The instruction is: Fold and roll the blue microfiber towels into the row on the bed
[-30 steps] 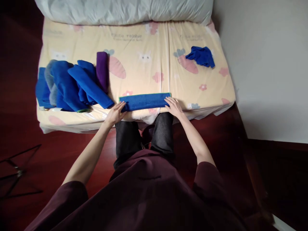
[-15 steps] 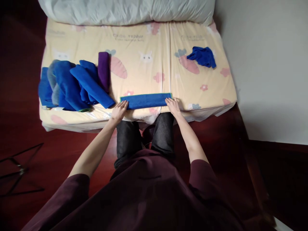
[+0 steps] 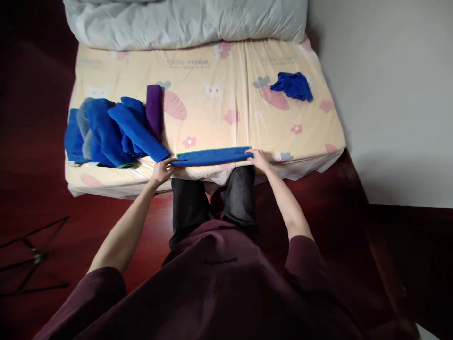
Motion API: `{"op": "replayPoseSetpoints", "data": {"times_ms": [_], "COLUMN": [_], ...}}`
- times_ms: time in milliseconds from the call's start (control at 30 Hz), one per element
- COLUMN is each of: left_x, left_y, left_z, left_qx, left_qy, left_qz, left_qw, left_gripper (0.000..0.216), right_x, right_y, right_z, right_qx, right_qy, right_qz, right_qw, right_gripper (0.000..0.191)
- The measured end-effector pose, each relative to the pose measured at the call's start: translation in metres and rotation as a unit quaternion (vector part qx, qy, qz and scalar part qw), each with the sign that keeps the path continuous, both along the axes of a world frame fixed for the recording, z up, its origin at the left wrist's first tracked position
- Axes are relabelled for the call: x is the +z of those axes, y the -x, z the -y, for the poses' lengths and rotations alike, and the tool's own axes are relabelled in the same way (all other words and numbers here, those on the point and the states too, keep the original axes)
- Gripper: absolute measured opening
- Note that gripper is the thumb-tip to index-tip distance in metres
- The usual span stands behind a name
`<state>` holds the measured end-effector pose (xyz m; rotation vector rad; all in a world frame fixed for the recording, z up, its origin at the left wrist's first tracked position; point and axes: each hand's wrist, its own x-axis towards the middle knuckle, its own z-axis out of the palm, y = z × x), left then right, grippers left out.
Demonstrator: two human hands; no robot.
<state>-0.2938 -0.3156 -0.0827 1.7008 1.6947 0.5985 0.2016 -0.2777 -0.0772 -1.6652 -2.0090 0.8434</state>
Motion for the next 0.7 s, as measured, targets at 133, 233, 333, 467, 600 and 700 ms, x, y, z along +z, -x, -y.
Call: {"op": "replayPoseSetpoints", "data": {"times_ms": [133, 233, 333, 467, 600, 700], "left_x": [-0.001, -0.008, -0.017, -0.025, -0.025, -0.025], "left_y": [0.001, 0.005, 0.009, 0.009, 0.006, 0.004], "left_z": [-0.005, -0.012, -0.017, -0.019, -0.018, -0.020], "left_qx": [0.059, 0.079, 0.090, 0.111, 0.143, 0.159], "left_qy": [0.006, -0.012, -0.010, 0.019, 0.041, 0.062], "left_qz": [0.030, 0.014, 0.015, 0.018, 0.048, 0.071], "left_qw": [0.998, 0.997, 0.996, 0.993, 0.988, 0.983], "left_gripper": [0.044, 0.039, 0.041, 0.045, 0.051, 0.055], "right_x": [0.003, 0.001, -0.006, -0.017, -0.021, -0.019], "right_y": [0.002, 0.002, 0.000, 0.000, 0.002, 0.002], "right_z": [-0.009, -0.012, -0.013, -0.016, -0.020, -0.024], "right_qx": [-0.055, -0.087, -0.096, -0.110, -0.116, -0.125], "right_qy": [0.000, 0.007, 0.026, 0.034, 0.030, 0.054], "right_qz": [-0.064, -0.079, -0.090, -0.091, -0.109, -0.113], "right_qw": [0.996, 0.993, 0.991, 0.989, 0.987, 0.984], "right_gripper": [0.024, 0.032, 0.042, 0.042, 0.043, 0.044]}}
